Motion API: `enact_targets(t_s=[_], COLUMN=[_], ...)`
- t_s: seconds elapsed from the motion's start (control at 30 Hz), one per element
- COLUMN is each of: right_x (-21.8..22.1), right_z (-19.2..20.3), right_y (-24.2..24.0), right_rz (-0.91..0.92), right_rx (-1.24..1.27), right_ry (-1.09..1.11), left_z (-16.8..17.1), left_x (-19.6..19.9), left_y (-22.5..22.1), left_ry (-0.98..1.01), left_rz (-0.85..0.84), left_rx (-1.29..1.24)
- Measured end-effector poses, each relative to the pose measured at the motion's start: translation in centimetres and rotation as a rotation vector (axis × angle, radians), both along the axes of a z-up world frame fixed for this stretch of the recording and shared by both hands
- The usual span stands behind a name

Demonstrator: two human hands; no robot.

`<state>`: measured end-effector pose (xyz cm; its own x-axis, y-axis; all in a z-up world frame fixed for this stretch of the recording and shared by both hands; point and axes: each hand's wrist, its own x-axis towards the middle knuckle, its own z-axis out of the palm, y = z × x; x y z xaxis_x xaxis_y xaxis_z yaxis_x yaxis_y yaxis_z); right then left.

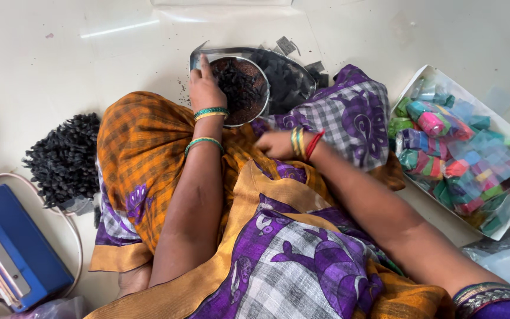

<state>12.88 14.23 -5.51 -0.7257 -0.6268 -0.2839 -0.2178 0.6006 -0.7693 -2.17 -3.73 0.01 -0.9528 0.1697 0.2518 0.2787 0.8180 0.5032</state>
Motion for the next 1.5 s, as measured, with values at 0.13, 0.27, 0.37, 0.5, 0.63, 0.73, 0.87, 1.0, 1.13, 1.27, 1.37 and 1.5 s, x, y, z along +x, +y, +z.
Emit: enact_targets(t_s=[0.13, 0.27, 0.37, 0.5, 0.63, 0.73, 0.87, 1.0, 1.13, 1.27, 1.37, 1.5], right_x=[-3.1, -6.3, -7.0, -8.1, -7.9, -6.5, -5.2, -4.8, -4.2, -4.0, -4.5, -5.2], right_z=[4.3, 4.2, 4.8, 4.2, 4.2, 5.1, 4.5, 4.0, 5.6, 6.5, 6.6, 7.9], right_y=[4.1, 7.0, 6.5, 5.4, 5.5, 6.2, 7.6, 7.8, 6.1, 4.1, 2.5, -0.2], right_rz=[-0.806, -1.039, -1.042, -0.983, -1.035, -1.191, -1.24, -1.138, -0.976, -0.833, -0.742, -0.811], right_rx=[-0.324, 0.057, 0.501, 0.651, 0.638, 0.481, 0.263, -0.538, -0.773, -0.789, -0.696, 0.215], right_ry=[-0.099, 0.389, 0.375, 0.311, 0.409, 0.325, 0.537, 0.367, 0.194, 0.129, 0.142, 0.415], left_z=[3.0, 3.3, 2.1, 0.0, -1.4, -1.8, -0.9, 1.1, 1.8, -0.8, -2.0, -0.2], left_x=[2.9, 8.0, 10.0, 9.4, 8.2, 7.2, 6.6, 6.1, 6.0, 3.7, 2.7, 1.7], left_y=[-0.3, -0.3, 1.0, 2.2, 2.0, 1.9, 2.2, 2.1, 1.5, 2.1, 1.7, -0.1], left_ry=[0.194, -0.172, -0.269, -0.61, -0.65, -0.564, -0.596, -0.592, -0.616, -0.707, -0.762, -0.608], left_rz=[-0.015, -0.478, -0.58, -0.813, -0.691, -0.672, -0.546, -0.445, -0.171, -0.237, -0.23, 0.175], left_rx=[0.117, -0.214, -0.248, -0.528, -0.311, -0.236, -0.185, -0.076, 0.416, 0.946, 0.906, 0.958])
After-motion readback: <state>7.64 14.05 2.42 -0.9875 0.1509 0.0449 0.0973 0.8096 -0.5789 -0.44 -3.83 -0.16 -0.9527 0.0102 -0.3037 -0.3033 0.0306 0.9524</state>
